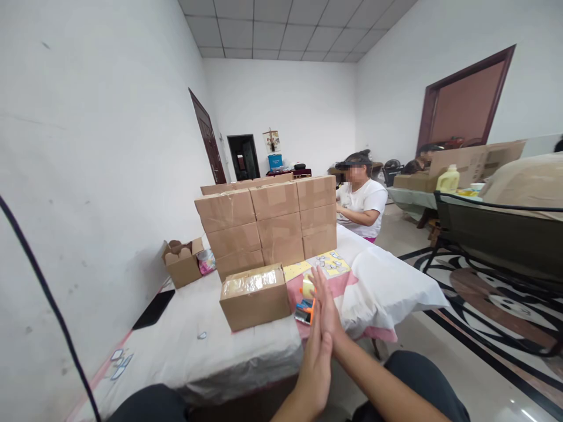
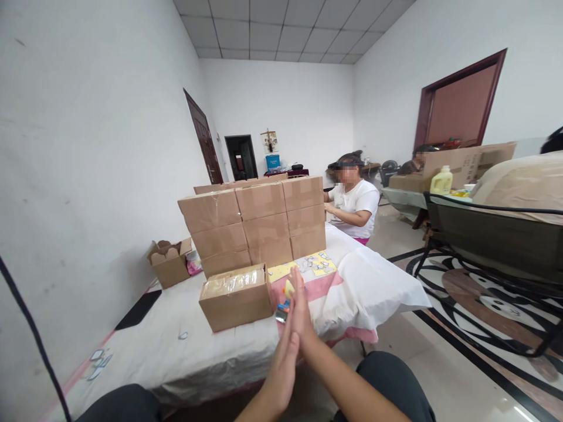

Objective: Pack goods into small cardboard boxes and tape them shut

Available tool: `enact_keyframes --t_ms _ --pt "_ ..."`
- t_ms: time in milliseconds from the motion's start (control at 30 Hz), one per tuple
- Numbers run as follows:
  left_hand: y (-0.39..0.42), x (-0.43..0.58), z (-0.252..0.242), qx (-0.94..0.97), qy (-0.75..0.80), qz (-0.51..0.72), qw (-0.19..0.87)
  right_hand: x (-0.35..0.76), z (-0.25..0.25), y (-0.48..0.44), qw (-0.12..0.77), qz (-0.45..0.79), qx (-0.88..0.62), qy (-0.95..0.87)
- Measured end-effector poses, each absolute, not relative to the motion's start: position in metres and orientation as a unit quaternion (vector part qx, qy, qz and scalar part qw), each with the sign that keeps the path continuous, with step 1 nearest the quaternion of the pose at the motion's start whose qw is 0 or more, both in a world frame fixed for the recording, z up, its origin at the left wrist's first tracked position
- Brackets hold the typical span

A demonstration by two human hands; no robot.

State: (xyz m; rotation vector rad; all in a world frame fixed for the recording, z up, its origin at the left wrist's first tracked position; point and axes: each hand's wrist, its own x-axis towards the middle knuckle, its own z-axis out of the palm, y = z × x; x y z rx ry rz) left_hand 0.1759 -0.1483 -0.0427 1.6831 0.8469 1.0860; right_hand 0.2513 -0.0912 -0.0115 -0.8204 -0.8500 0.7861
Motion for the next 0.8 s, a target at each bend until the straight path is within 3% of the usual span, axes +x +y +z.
enact_keyframes --t_ms 100,233,400,800 --pt "-0.131 0.165 -0.035 0.748 0.302 0.379 0.453 0.284 -0.002 -0.073 0.772 0.295 -0.461 -0.323" --pt "-0.086 0.144 -0.046 0.733 0.368 0.454 0.348 0.295 -0.027 -0.057 0.747 0.314 -0.543 -0.221" --pt "-0.058 0.134 -0.084 0.746 0.413 0.445 0.275 0.283 -0.066 -0.045 0.675 0.405 -0.525 -0.325" --pt "-0.055 0.124 -0.101 0.842 0.44 0.313 0.003 0.277 -0.068 -0.022 0.62 0.314 -0.585 -0.417"
